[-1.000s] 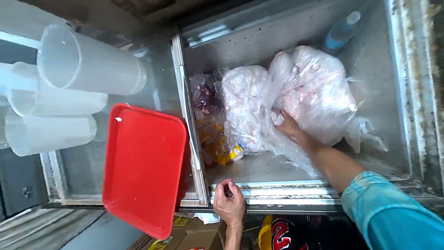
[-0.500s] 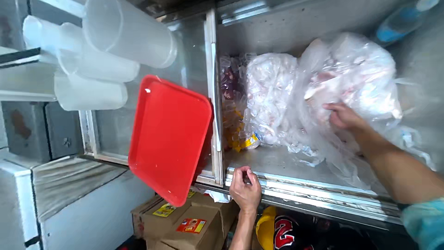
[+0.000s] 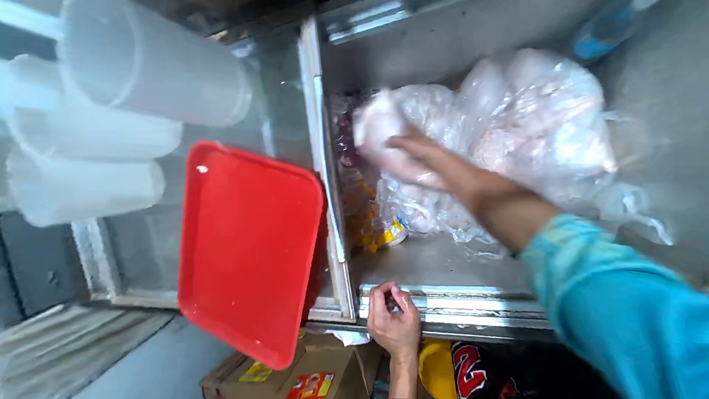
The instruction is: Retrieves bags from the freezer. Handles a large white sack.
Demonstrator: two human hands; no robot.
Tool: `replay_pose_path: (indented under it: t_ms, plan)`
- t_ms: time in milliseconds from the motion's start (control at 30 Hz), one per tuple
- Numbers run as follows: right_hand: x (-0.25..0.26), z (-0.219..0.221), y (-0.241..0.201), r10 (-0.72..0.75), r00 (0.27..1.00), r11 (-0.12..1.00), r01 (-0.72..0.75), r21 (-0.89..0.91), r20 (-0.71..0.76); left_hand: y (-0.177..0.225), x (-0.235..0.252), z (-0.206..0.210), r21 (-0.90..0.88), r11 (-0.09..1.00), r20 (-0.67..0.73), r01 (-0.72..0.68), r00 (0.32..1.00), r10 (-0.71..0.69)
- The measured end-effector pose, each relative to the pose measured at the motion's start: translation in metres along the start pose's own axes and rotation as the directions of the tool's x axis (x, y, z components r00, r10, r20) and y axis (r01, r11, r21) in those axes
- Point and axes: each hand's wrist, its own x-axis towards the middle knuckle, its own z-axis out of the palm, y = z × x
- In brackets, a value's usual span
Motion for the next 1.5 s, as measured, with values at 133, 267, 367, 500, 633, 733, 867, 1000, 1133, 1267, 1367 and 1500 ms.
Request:
replay_pose_path:
  t_ms: [133, 267, 367, 500, 633, 733, 867, 1000, 1133, 1267, 1367, 1500]
  plan:
    - [0.014, 0.132, 0.012, 0.063, 0.964, 0.932, 0.035, -0.36, 0.258, -0.003, 0.0, 0.0, -0.024, 1.0, 0.018, 0.0, 1.0, 0.0]
    - [-0.023, 0.104, 0.022, -0.248, 0.923, 0.635, 0.384, -0.67, 0.294, -0.002, -0.001, -0.003, -0.038, 0.999, 0.052, -0.023, 0.998, 0.025]
    - [-0.068, -0.008, 0.054, -0.363, 0.907, 0.305, 0.332, -0.893, 0.214, -0.002, 0.0, -0.004, -0.046, 0.999, 0.041, -0.021, 0.999, 0.023]
    - [-0.129, -0.192, 0.185, 0.016, 0.985, 0.037, 0.171, -0.985, 0.172, -0.002, -0.001, -0.005, -0.048, 0.998, 0.032, -0.031, 0.999, 0.033]
    - [-0.122, -0.222, 0.217, 0.263, 0.962, -0.022, 0.08, -0.997, 0.071, -0.001, 0.004, -0.004, -0.034, 0.999, 0.02, -0.027, 0.999, 0.027]
    - [-0.124, -0.205, 0.189, 0.295, 0.946, 0.124, 0.099, -0.987, 0.132, 0.0, 0.001, -0.005, -0.018, 1.0, 0.023, -0.023, 0.999, 0.023]
    - [-0.158, -0.202, 0.112, 0.034, 0.998, 0.302, 0.035, -0.953, 0.047, 0.0, 0.001, -0.005, 0.01, 1.0, 0.018, -0.019, 1.0, 0.018]
    - [-0.209, -0.207, 0.102, 0.556, 0.831, 0.111, -0.052, -0.992, 0.018, -0.001, 0.001, -0.005, 0.032, 0.999, 0.01, -0.021, 1.0, 0.021]
    - [-0.22, -0.245, 0.192, 0.614, 0.789, 0.038, -0.064, -0.997, -0.028, 0.0, 0.0, -0.007, 0.034, 0.999, 0.033, -0.03, 0.999, 0.029]
    - [-0.2, -0.244, 0.204, 0.632, 0.771, 0.018, -0.116, -0.993, -0.079, 0.002, 0.001, -0.006, 0.058, 0.998, 0.036, -0.024, 0.999, 0.022]
    - [-0.201, -0.236, 0.166, 0.679, 0.732, -0.007, -0.072, -0.997, -0.058, 0.003, -0.001, -0.007, 0.056, 0.998, 0.042, -0.015, 0.999, 0.013]
    - [-0.216, -0.24, 0.078, 0.359, 0.899, -0.141, -0.214, -0.967, -0.251, 0.002, -0.002, -0.007, 0.049, 0.999, 0.042, -0.008, 0.999, 0.006]
